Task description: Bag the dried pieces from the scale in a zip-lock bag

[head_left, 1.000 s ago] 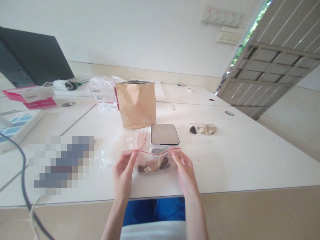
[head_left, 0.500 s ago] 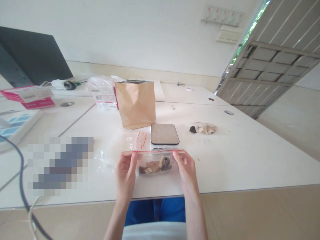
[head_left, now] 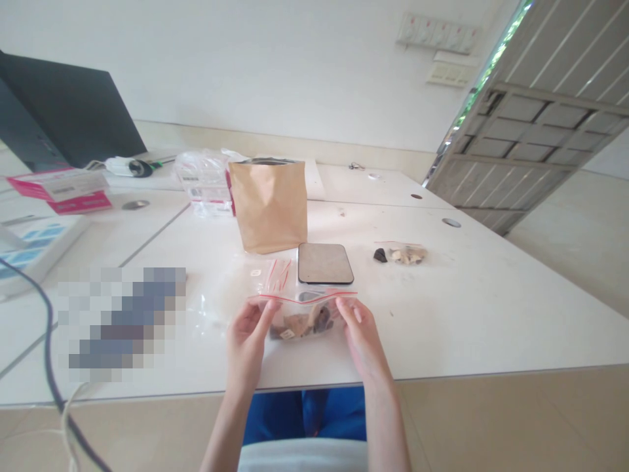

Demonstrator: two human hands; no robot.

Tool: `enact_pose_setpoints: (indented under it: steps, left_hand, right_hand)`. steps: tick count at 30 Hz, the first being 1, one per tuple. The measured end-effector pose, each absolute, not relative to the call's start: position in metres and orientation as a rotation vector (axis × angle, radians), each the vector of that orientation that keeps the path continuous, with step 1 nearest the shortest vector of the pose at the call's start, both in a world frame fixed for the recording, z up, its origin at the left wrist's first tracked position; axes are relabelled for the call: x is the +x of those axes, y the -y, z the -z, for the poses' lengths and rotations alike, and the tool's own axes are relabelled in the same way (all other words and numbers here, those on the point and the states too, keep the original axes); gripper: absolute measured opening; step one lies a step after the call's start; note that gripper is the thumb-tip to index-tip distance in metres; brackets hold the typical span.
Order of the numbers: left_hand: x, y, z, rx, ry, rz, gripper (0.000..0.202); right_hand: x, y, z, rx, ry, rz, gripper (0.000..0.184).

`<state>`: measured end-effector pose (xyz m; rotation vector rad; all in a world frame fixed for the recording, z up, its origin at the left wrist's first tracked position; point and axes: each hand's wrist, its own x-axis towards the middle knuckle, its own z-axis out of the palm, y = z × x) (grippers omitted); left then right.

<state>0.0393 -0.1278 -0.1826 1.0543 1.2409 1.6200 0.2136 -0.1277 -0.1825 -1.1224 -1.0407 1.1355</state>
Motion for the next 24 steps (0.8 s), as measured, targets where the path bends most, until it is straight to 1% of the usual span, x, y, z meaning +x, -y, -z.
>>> enact_pose_setpoints:
  steps: [5, 10, 12, 15, 19, 21, 24]
  left_hand:
    - [0.039, 0.129, 0.181, 1.012, -1.241, -1.671, 0.027]
    - [0.04, 0.131, 0.182, 0.894, -1.215, -1.731, 0.026]
    - [0.041, 0.131, 0.182, 0.876, -1.225, -1.75, 0.026]
    - [0.041, 0.131, 0.18, 0.863, -1.168, -1.738, 0.027]
    - [0.04, 0.131, 0.178, 0.835, -0.933, -1.508, 0.033]
    - [0.038, 0.131, 0.179, 0.84, -0.926, -1.426, 0.036]
    - [0.038, 0.132, 0.183, 0.853, -1.014, -1.417, 0.031]
  right_hand:
    - [0.211, 0.127, 0.182, -1.213, 1.055, -1.054, 0.029]
    - [0.205, 0.127, 0.177, -1.094, 1.028, -0.917, 0.014]
    - [0.203, 0.127, 0.175, -1.074, 1.024, -0.874, 0.011]
    - [0.201, 0.127, 0.176, -1.099, 0.996, -0.91, 0.013]
    - [0.203, 0.127, 0.179, -1.139, 0.967, -0.984, 0.02]
    - [0.205, 0.127, 0.179, -1.122, 0.995, -1.008, 0.022]
    - [0.208, 0.128, 0.176, -1.052, 1.066, -1.084, 0.023]
